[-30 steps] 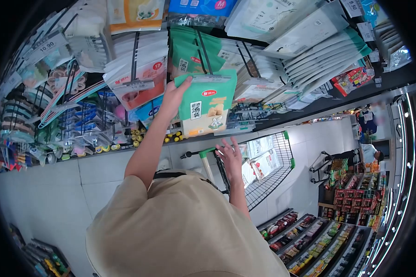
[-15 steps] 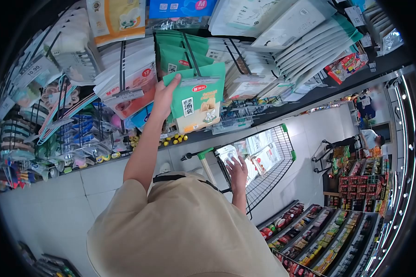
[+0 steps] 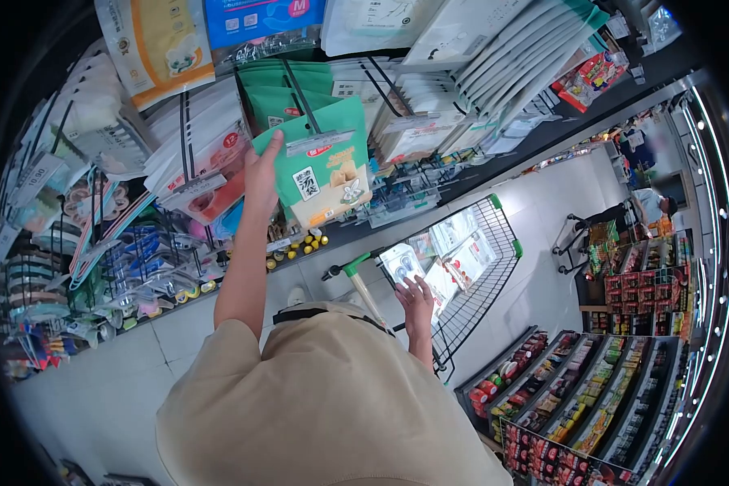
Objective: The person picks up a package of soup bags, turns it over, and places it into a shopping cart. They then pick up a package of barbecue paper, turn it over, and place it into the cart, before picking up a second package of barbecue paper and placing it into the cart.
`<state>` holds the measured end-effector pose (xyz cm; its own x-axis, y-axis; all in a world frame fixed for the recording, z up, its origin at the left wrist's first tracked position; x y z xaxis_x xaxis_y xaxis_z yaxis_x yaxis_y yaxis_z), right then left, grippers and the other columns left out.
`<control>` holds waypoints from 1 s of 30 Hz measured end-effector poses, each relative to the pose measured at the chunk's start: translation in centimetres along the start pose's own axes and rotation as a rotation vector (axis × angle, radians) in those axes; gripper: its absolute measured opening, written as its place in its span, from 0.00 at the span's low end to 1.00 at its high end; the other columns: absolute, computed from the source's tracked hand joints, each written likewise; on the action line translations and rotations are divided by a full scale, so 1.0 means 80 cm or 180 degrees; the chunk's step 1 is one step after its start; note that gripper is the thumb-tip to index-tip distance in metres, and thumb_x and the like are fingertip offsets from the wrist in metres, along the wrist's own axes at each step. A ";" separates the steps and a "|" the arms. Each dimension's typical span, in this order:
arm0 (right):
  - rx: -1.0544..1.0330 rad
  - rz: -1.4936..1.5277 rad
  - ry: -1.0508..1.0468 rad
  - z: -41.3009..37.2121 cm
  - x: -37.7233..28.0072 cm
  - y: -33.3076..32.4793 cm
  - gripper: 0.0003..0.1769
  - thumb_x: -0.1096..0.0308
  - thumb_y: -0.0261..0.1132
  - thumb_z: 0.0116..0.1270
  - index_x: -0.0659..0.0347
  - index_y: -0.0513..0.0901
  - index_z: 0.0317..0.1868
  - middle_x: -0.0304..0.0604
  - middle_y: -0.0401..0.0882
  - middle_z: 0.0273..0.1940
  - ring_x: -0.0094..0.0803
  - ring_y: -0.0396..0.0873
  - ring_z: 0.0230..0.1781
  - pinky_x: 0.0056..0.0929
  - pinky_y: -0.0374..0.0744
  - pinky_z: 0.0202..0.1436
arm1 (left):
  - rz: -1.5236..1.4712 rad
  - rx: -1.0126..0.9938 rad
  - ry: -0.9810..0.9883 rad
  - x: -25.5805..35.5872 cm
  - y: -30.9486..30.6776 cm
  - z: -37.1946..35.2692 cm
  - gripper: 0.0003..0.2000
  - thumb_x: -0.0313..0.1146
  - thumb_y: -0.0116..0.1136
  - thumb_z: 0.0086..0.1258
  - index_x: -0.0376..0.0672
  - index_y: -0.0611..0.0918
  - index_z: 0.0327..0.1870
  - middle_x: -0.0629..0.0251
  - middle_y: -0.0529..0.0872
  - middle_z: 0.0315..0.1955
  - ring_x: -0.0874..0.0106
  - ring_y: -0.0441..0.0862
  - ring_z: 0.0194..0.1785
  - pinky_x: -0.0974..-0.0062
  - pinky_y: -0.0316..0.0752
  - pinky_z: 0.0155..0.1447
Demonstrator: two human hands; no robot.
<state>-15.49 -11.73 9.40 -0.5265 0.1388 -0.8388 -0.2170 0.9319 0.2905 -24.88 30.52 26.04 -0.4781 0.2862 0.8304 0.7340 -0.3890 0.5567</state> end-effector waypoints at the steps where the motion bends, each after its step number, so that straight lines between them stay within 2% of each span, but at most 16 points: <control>1: 0.0009 0.0003 0.0009 0.000 0.001 -0.001 0.22 0.71 0.53 0.76 0.65 0.65 0.67 0.53 0.76 0.59 0.40 0.82 0.52 0.36 0.81 0.56 | 0.0001 -0.0004 -0.0002 0.002 0.001 0.000 0.19 0.41 0.62 0.72 0.33 0.80 0.52 0.61 0.86 0.44 0.73 0.83 0.45 0.75 0.78 0.50; 3: 0.0011 0.0005 0.0018 0.001 0.001 0.000 0.21 0.70 0.53 0.76 0.66 0.65 0.66 0.53 0.76 0.59 0.40 0.82 0.52 0.36 0.81 0.55 | 0.0018 -0.0077 -0.0115 0.004 0.002 0.000 0.16 0.39 0.62 0.73 0.35 0.80 0.52 0.62 0.84 0.47 0.73 0.82 0.48 0.73 0.78 0.52; 6: 0.0025 0.0024 0.0039 0.002 0.004 -0.001 0.21 0.71 0.53 0.76 0.67 0.66 0.66 0.53 0.77 0.58 0.39 0.82 0.52 0.35 0.81 0.55 | -0.0028 -0.0017 -0.0063 0.005 0.007 -0.003 0.19 0.41 0.63 0.72 0.34 0.80 0.52 0.62 0.86 0.45 0.74 0.83 0.46 0.74 0.77 0.51; 13: -0.0053 -0.0045 0.0087 0.010 0.005 0.006 0.20 0.72 0.52 0.76 0.67 0.66 0.66 0.53 0.77 0.57 0.39 0.82 0.51 0.34 0.82 0.55 | 0.0171 -0.0004 -0.0113 -0.013 -0.005 -0.001 0.18 0.42 0.63 0.72 0.34 0.82 0.49 0.63 0.86 0.44 0.76 0.82 0.45 0.75 0.76 0.49; 15: -0.0063 -0.0063 0.0101 0.011 0.004 0.007 0.20 0.71 0.52 0.76 0.67 0.66 0.65 0.53 0.77 0.56 0.38 0.82 0.51 0.34 0.82 0.55 | 0.0056 -0.0186 -0.0179 -0.017 -0.006 -0.005 0.17 0.41 0.62 0.72 0.34 0.82 0.50 0.62 0.86 0.44 0.76 0.82 0.45 0.76 0.76 0.50; 19: -0.0134 -0.0054 0.0107 0.015 0.007 0.010 0.20 0.71 0.53 0.76 0.68 0.67 0.65 0.52 0.78 0.56 0.38 0.82 0.51 0.34 0.82 0.54 | 0.0084 -0.0026 -0.0166 -0.022 -0.007 -0.012 0.15 0.39 0.60 0.74 0.34 0.82 0.50 0.63 0.86 0.43 0.76 0.82 0.45 0.76 0.76 0.50; 21: -0.0142 -0.0061 0.0121 0.016 0.007 0.010 0.20 0.71 0.53 0.76 0.68 0.67 0.65 0.52 0.78 0.55 0.38 0.82 0.51 0.34 0.82 0.54 | 0.0053 -0.0213 -0.0180 -0.028 -0.011 -0.014 0.14 0.37 0.58 0.75 0.34 0.81 0.51 0.63 0.86 0.44 0.75 0.82 0.45 0.76 0.76 0.51; 30: -0.0090 -0.0039 0.0124 0.010 0.008 0.003 0.19 0.71 0.53 0.75 0.68 0.69 0.63 0.52 0.79 0.54 0.38 0.83 0.49 0.33 0.82 0.52 | 0.0112 -0.0293 -0.0125 -0.030 -0.011 -0.012 0.14 0.33 0.56 0.75 0.33 0.80 0.54 0.62 0.85 0.44 0.75 0.82 0.46 0.76 0.75 0.51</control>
<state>-15.21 -11.12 8.53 -0.5550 0.1137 -0.8240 -0.2465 0.9236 0.2935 -24.86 29.31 23.60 -0.4322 0.3043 0.8488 0.7016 -0.4778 0.5286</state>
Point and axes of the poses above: each hand's wrist, its own z-axis towards the middle knuckle, its own y-axis out of the palm, x = y × z, the point moved 4 cm from there along z, towards the middle knuckle
